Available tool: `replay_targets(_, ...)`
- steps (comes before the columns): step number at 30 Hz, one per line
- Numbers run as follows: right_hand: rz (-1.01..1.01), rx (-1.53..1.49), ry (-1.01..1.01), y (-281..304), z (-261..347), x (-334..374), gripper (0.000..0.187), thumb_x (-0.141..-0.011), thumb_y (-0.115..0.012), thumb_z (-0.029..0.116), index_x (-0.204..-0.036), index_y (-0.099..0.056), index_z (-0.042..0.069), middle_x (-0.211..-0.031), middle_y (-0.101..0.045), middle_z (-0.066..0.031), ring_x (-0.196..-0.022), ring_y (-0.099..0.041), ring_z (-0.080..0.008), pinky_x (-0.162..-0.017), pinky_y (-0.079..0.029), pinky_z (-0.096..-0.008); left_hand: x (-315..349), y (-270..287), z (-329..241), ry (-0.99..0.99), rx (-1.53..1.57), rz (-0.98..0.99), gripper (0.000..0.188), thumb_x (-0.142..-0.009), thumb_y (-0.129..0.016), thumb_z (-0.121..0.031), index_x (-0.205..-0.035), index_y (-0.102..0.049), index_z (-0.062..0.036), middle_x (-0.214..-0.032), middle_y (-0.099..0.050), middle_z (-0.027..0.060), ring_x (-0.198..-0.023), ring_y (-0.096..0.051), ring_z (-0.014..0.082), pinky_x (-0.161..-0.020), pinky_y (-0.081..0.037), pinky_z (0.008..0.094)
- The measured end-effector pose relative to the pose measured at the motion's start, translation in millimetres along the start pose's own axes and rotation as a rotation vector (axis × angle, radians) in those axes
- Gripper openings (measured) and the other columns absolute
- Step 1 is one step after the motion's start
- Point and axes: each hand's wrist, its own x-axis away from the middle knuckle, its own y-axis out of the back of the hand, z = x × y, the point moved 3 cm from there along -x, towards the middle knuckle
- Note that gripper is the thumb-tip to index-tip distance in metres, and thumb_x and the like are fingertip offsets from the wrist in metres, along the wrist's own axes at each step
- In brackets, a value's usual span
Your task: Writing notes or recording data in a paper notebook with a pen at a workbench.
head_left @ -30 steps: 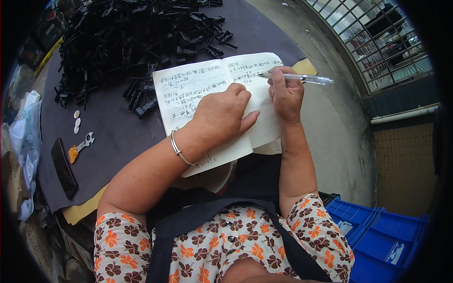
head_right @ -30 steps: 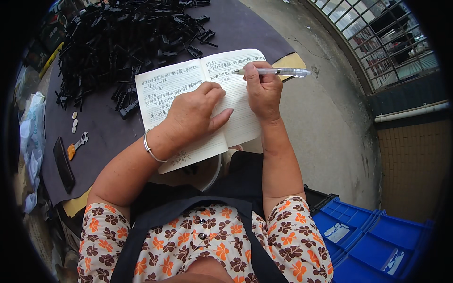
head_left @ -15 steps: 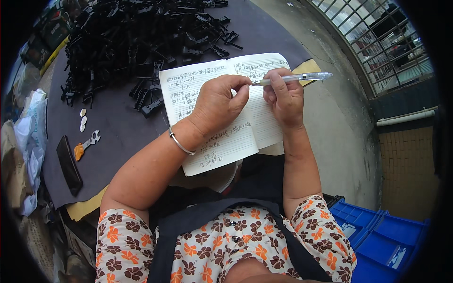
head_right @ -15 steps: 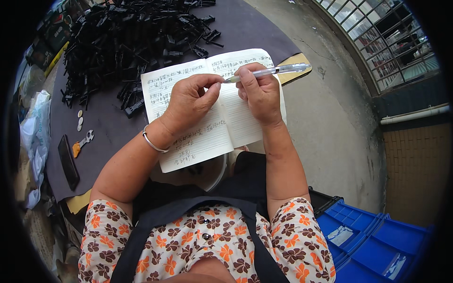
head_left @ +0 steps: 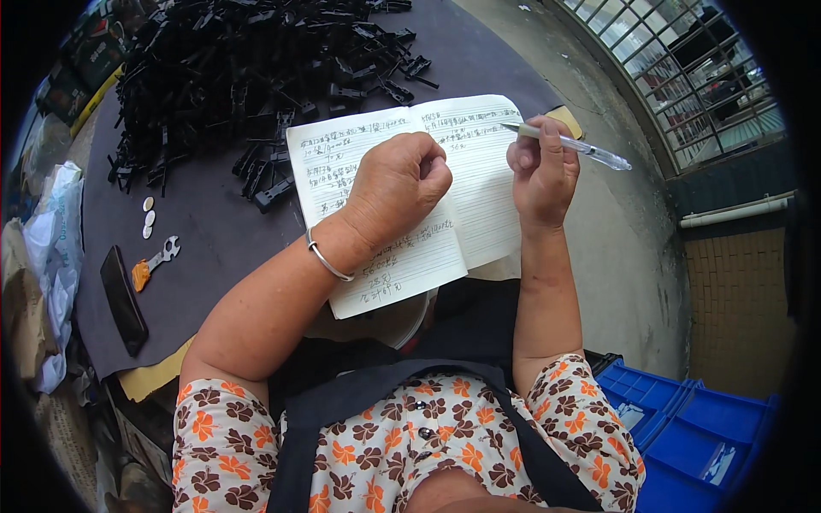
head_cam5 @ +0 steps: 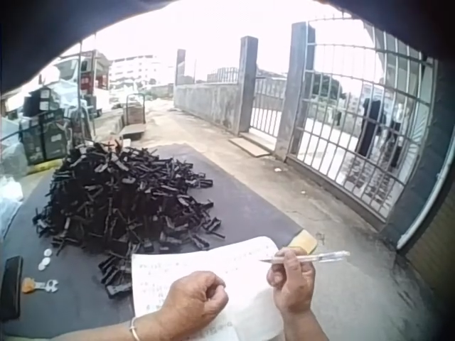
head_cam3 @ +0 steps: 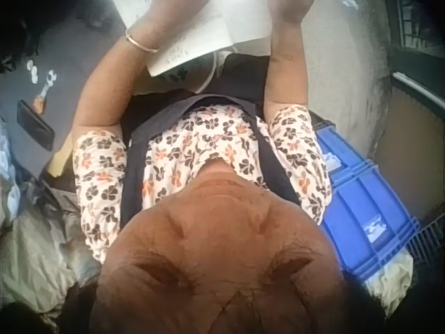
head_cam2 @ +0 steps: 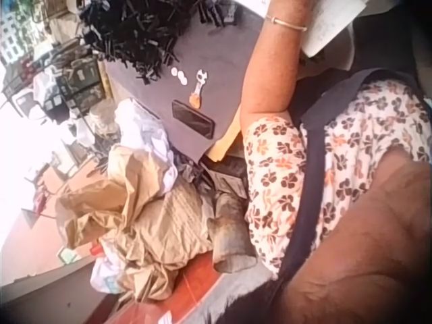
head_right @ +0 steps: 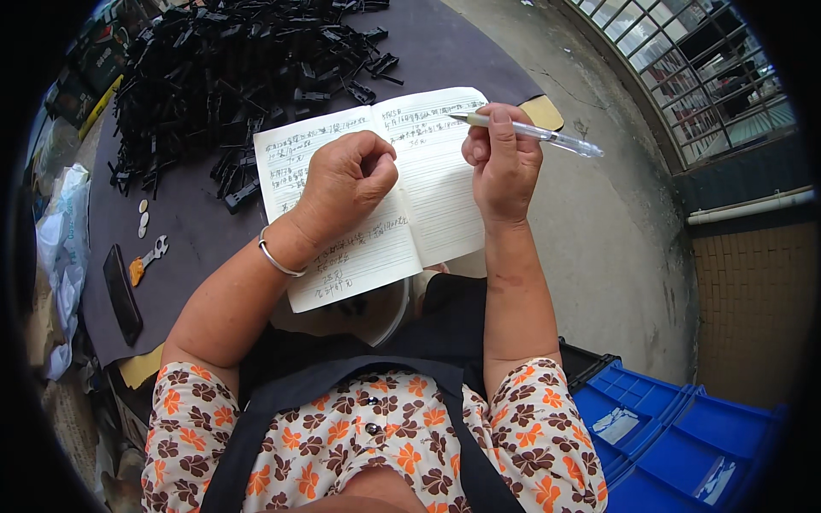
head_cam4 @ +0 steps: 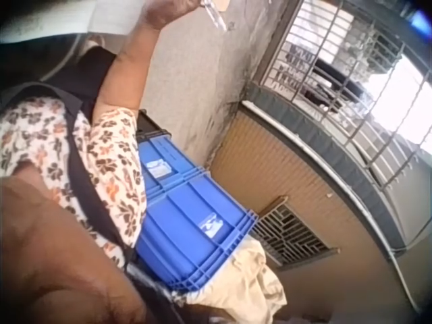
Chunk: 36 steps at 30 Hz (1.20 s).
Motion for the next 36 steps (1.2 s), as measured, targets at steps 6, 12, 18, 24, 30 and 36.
replay_targets(6, 0.078, 0.139, -0.072, -10.2, -5.4, 8.0, 0.02, -0.099, -0.051, 0.023, -0.098, -0.061, 0.006, -0.071, -0.052, -0.0002, -0.058, -0.043, -0.0057, -0.051, -0.037, -0.0207, 15.7, -13.8, -19.0, -0.341, -0.458, 0.249, 0.024, -0.081, -0.063, -0.027, -0.074, -0.061, -0.0044, -0.074, -0.058, 0.0115, -0.062, -0.061, 0.0271, -0.057, -0.051, 0.0372)
replay_targets(12, 0.157, 0.385, -0.058, -11.5, -15.6, 8.2, 0.016, -0.098, -0.054, 0.019, -0.098, -0.059, 0.004, -0.073, -0.056, -0.0005, -0.057, -0.045, -0.002, -0.05, -0.037, -0.0164, 17.9, -19.5, -21.8, -0.463, -0.662, 0.236, 0.036, -0.077, -0.069, -0.04, -0.08, -0.064, -0.0036, -0.082, -0.058, 0.0078, -0.079, -0.057, 0.0231, -0.069, -0.046, 0.0343)
replay_targets(18, 0.07, 0.327, -0.112, -2.1, -13.8, -1.2, 0.016, -0.098, -0.053, 0.019, -0.096, -0.06, 0.004, -0.071, -0.056, -0.0001, -0.055, -0.045, -0.0023, -0.049, -0.036, -0.0167, 43.2, -19.6, -39.0, -0.285, -0.712, 0.443, 0.074, -0.069, -0.07, -0.059, -0.111, -0.06, 0.0006, -0.105, -0.058, 0.0209, -0.105, -0.053, 0.0327, -0.088, -0.042, 0.0426)
replay_targets(24, 0.106, 0.265, -0.083, -20.0, -3.8, -1.7, 0.019, -0.098, -0.051, 0.019, -0.1, -0.06, 0.002, -0.073, -0.056, -0.0025, -0.057, -0.048, -0.0046, -0.052, -0.041, -0.0192, 46.7, -26.0, -32.1, -0.198, -0.833, 0.505, 0.091, -0.074, -0.071, -0.048, -0.141, -0.035, 0.003, -0.141, -0.034, 0.0318, -0.135, -0.028, 0.0472, -0.107, -0.022, 0.0601)
replay_targets(30, 0.245, 0.486, 0.043, -27.5, -17.9, 3.1, 0.012, -0.096, -0.054, 0.012, -0.097, -0.06, 0.002, -0.073, -0.057, -0.0007, -0.057, -0.046, -0.0021, -0.05, -0.038, -0.0173, 46.6, -26.5, -21.8, -0.257, -0.753, 0.435, 0.09, -0.073, -0.072, -0.044, -0.14, -0.034, 0.0037, -0.141, -0.034, 0.0311, -0.136, -0.026, 0.048, -0.109, -0.018, 0.0608)
replay_targets(36, 0.115, 0.469, 0.143, -22.8, -14.2, -9.4, 0.012, -0.095, -0.054, 0.011, -0.092, -0.059, 0.001, -0.068, -0.055, -0.0003, -0.056, -0.046, -0.003, -0.048, -0.036, -0.0188, 48.0, -32.7, -20.6, -0.255, -0.789, 0.451, 0.088, -0.073, -0.072, -0.041, -0.139, -0.034, 0.0041, -0.142, -0.031, 0.0312, -0.137, -0.024, 0.0462, -0.109, -0.016, 0.0624)
